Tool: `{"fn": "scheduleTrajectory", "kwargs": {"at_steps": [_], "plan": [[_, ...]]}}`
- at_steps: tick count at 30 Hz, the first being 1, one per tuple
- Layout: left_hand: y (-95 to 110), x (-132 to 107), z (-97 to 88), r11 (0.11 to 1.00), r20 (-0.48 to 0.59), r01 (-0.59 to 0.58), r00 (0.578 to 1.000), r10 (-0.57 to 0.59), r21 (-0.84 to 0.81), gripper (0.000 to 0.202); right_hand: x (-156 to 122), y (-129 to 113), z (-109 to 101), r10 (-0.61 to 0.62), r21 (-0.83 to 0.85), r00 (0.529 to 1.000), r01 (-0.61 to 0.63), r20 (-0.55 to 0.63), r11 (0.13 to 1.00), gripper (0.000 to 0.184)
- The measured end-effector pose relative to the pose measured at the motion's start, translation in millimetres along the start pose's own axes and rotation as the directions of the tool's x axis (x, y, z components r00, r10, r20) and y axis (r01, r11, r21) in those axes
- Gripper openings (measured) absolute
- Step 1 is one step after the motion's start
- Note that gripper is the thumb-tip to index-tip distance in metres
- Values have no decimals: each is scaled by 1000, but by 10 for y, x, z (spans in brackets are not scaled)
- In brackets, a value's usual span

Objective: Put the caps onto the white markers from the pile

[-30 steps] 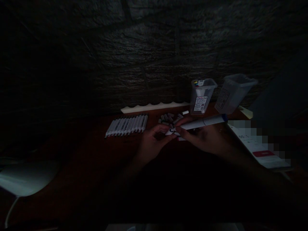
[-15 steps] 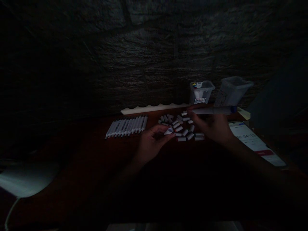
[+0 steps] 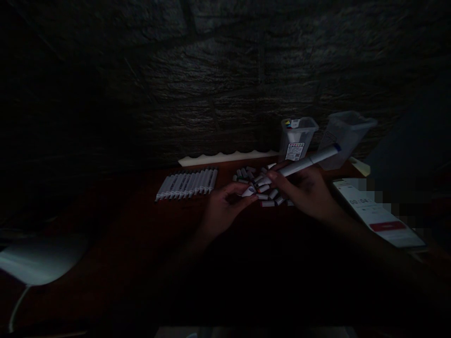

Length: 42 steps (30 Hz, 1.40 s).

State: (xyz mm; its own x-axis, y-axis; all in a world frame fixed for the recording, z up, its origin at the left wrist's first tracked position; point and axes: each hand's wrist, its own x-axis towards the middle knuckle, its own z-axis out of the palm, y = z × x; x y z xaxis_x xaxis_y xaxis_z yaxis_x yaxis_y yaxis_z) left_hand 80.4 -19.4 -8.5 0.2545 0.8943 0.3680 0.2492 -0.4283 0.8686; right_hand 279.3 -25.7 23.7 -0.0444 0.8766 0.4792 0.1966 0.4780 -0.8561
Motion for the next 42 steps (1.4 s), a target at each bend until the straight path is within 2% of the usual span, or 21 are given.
{"fn": "scheduleTrajectory", "kwargs": {"at_steps": [6,10,12,15,19,23,29,32,35,37,39,42], "plan": [[6,-31,7,995,-3,-46,999,46,83,21,-51,62,79,-11,23,986,7,167,1000,17],[11,-59,7,980,38,-108,994,103,168,19,-42,94,82,86,106,961,-117,265,987,18],[15,-60,4,975,42,-126,992,120,182,21,-14,58,48,154,149,951,-199,267,969,24],[19,-51,-3,965,26,-135,991,133,223,20,41,6,-16,264,212,948,-299,179,930,35],[2,-40,-13,957,7,-118,993,120,266,21,86,39,-31,377,273,923,-383,75,883,33],[-27,-31,-28,957,-4,-132,990,138,259,22,98,101,-23,397,327,913,-405,95,854,29],[-57,8,-73,943,-95,-141,980,177,302,23,142,119,-133,446,392,874,-486,196,781,24],[-66,14,-88,940,-93,-153,977,189,305,25,158,160,-185,448,343,884,-466,135,816,25],[-64,14,-98,942,-71,-172,977,200,288,25,155,166,-227,421,205,901,-434,105,877,33],[-65,17,-111,945,-71,-176,977,203,277,24,143,137,-247,354,44,925,-363,140,931,35],[-70,20,-128,948,-73,-167,978,193,269,24,127,101,-257,257,-132,945,-233,204,963,33],[-68,12,-144,957,-15,-156,986,164,246,25,104,94,-252,155,-278,928,-58,338,959,36]]}}
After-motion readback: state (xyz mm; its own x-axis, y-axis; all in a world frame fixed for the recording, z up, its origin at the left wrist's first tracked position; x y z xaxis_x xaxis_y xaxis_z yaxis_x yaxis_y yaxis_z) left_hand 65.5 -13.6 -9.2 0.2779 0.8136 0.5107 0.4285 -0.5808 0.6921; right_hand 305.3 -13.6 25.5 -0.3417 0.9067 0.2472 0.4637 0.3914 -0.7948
